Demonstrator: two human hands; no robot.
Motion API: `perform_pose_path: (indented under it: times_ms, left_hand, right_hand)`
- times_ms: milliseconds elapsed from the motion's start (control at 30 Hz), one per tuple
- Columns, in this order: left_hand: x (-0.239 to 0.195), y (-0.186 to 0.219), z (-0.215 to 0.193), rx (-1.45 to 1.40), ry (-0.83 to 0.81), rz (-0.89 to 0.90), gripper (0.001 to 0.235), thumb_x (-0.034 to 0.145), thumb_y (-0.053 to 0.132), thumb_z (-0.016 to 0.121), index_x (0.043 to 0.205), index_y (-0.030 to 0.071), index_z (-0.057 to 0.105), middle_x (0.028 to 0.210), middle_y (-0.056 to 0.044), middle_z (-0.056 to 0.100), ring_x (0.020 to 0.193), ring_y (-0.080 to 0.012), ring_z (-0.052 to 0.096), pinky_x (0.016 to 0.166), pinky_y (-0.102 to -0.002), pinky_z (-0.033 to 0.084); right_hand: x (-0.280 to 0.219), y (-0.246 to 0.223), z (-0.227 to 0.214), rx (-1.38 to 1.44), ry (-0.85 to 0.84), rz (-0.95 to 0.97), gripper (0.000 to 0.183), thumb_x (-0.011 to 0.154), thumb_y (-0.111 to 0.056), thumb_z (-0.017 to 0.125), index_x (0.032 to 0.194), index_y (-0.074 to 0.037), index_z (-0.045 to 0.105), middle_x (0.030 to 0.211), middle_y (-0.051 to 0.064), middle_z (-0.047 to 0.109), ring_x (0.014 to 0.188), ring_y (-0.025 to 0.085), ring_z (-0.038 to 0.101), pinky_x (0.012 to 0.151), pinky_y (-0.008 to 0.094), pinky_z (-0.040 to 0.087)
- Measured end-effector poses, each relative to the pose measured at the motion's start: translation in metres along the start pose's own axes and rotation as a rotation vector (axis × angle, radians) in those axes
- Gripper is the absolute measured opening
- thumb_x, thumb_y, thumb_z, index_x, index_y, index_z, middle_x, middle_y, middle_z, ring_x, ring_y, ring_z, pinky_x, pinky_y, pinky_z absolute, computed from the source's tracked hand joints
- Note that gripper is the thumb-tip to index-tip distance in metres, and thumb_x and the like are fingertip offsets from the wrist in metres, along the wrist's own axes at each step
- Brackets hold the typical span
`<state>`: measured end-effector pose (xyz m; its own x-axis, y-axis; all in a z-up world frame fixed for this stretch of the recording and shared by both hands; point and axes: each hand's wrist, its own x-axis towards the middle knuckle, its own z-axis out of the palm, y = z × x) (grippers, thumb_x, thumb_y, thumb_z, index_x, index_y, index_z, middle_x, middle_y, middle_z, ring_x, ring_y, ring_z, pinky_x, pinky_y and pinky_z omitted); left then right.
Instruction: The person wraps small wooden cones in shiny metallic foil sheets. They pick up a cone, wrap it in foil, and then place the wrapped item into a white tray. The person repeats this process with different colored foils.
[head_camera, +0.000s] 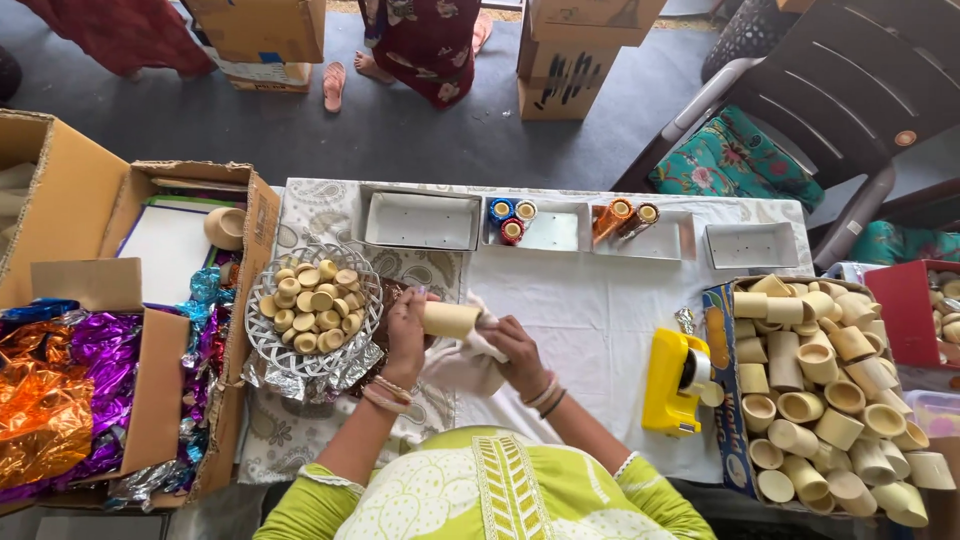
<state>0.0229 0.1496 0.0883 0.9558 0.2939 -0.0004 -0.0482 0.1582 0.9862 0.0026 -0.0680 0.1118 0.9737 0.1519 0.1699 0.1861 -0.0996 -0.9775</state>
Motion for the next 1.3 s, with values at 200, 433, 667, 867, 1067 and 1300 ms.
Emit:
perform_pose_path:
  times_ms: [200, 433, 667, 867, 1067, 1300]
  left_hand:
    - [0.007, -0.031, -0.010, -0.080, -0.029, -0.434, 0.028, 0.103, 0.032, 0.056, 0.090, 0.009, 0.065, 0.080, -0.002, 0.066, 0.066, -0.0097, 0.059, 0.052, -0.024, 0.048]
    - [0.011, -0.034, 0.010, -0.166, -0.147, -0.577, 0.020, 0.099, 0.025, 0.058, 0.095, 0.010, 0.071, 0.083, -0.001, 0.069, 0.068, -0.0102, 0.064, 0.057, -0.025, 0.054]
    - [0.016, -0.034, 0.008, -0.263, -0.258, -0.598, 0.024, 0.103, 0.027, 0.058, 0.092, 0.008, 0.067, 0.080, -0.004, 0.068, 0.066, -0.0117, 0.064, 0.060, -0.027, 0.056]
    - [0.024, -0.024, 0.012, -0.107, -0.180, -0.564, 0.029, 0.103, 0.032, 0.054, 0.091, 0.009, 0.067, 0.077, -0.004, 0.065, 0.060, -0.0118, 0.060, 0.051, -0.025, 0.051]
    - [0.015, -0.027, 0.023, -0.131, -0.251, -0.648, 0.021, 0.100, 0.024, 0.058, 0.090, 0.008, 0.068, 0.080, -0.006, 0.069, 0.063, -0.0136, 0.067, 0.054, -0.026, 0.058]
    - [-0.007, 0.014, 0.046, 0.195, -0.187, 0.069, 0.028, 0.105, 0.032, 0.061, 0.098, 0.006, 0.067, 0.089, -0.008, 0.068, 0.073, -0.0164, 0.064, 0.059, -0.031, 0.051]
  right_hand:
    - [0.012, 0.043, -0.048, -0.558, -0.266, -0.344, 0.036, 0.082, 0.003, 0.074, 0.115, -0.011, 0.075, 0.115, 0.002, 0.075, 0.106, 0.019, 0.066, 0.094, 0.035, 0.058]
    - [0.022, -0.014, -0.021, 0.016, -0.435, -0.259, 0.055, 0.095, -0.005, 0.057, 0.149, -0.014, 0.050, 0.153, 0.010, 0.049, 0.143, 0.036, 0.046, 0.121, 0.044, 0.036]
    - [0.004, 0.007, -0.035, -0.182, -0.445, -0.111, 0.042, 0.104, -0.013, 0.048, 0.145, -0.001, 0.048, 0.142, 0.018, 0.059, 0.125, 0.033, 0.064, 0.108, 0.038, 0.051]
    - [-0.006, 0.017, -0.027, 0.503, 0.011, -0.037, 0.035, 0.110, -0.013, 0.050, 0.141, 0.001, 0.060, 0.125, 0.020, 0.069, 0.110, 0.032, 0.069, 0.098, 0.039, 0.059]
    - [0.024, -0.072, -0.034, -0.577, -0.419, -0.691, 0.055, 0.085, -0.013, 0.071, 0.138, -0.007, 0.057, 0.128, 0.020, 0.066, 0.108, 0.035, 0.068, 0.095, 0.039, 0.054]
    - [0.002, 0.080, -0.028, 0.191, -0.125, 0.134, 0.027, 0.117, -0.012, 0.053, 0.134, 0.001, 0.069, 0.108, 0.014, 0.073, 0.093, 0.015, 0.070, 0.087, 0.034, 0.058]
